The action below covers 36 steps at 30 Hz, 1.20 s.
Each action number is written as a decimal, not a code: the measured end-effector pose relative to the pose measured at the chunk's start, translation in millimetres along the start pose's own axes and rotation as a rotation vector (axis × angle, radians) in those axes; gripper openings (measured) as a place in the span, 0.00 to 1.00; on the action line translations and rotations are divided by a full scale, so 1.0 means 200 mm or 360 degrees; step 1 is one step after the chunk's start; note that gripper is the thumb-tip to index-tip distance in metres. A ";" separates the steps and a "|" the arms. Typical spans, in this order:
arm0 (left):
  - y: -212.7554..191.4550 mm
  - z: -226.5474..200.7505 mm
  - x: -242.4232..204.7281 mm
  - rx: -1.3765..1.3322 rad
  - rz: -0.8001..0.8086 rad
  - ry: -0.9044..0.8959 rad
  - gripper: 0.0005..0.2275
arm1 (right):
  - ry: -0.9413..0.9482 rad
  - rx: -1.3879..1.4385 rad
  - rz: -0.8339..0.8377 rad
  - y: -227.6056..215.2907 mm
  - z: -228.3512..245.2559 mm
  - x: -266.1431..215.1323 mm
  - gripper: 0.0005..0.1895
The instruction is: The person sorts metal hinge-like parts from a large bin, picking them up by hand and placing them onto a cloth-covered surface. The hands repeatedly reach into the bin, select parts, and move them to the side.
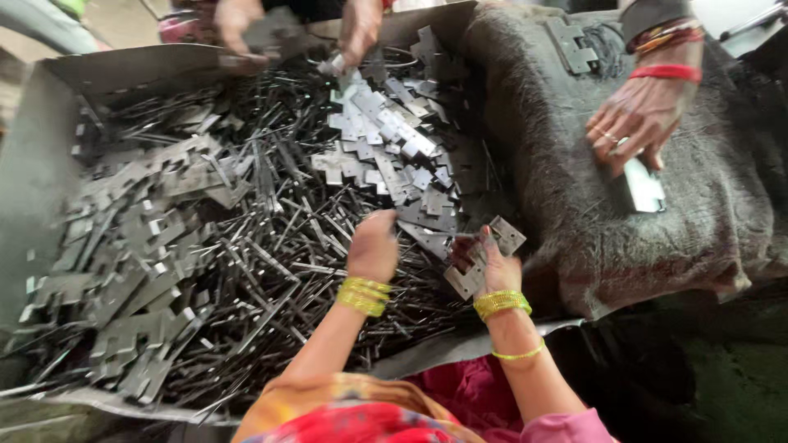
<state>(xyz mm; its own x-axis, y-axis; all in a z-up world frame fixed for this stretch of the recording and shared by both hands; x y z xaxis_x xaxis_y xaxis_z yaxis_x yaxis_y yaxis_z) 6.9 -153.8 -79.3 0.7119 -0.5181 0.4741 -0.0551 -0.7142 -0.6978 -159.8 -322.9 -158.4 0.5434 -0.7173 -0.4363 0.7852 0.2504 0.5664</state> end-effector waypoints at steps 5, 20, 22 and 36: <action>-0.52 0.19 -0.25 -0.0360 0.0108 -0.1067 0.16 | -0.0513 -0.1082 0.0668 0.28 -0.07 -0.07 0.09; -0.67 0.25 -0.62 -0.1634 -0.0203 -0.1330 0.21 | 0.0045 -0.1254 0.0705 0.43 -0.46 -0.13 0.12; -0.51 0.14 -0.54 -0.1788 -0.0151 -0.1238 0.19 | 0.0274 -0.0809 0.0578 0.40 -0.41 -0.15 0.11; -0.41 -0.20 -0.60 -0.0833 -0.0213 -0.1108 0.20 | 0.0294 -0.0143 0.0821 0.59 -0.24 -0.60 0.21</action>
<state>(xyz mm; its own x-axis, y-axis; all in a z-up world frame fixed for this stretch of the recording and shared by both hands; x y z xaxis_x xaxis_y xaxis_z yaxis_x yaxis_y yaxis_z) -102.5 -51.9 -58.0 0.9910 -0.1321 -0.0198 -0.1329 -0.9607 -0.2435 -117.7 -176.4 -72.3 0.9008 -0.3632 -0.2379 0.4214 0.5992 0.6808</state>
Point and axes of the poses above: each hand's wrist, its own x-axis towards the middle knuckle, its own y-axis out of the palm, z = x × y, the point moved 7 cm from there along x, towards the middle knuckle, and after that the axes turned 2 degrees about -y, right-handed, at the moved point
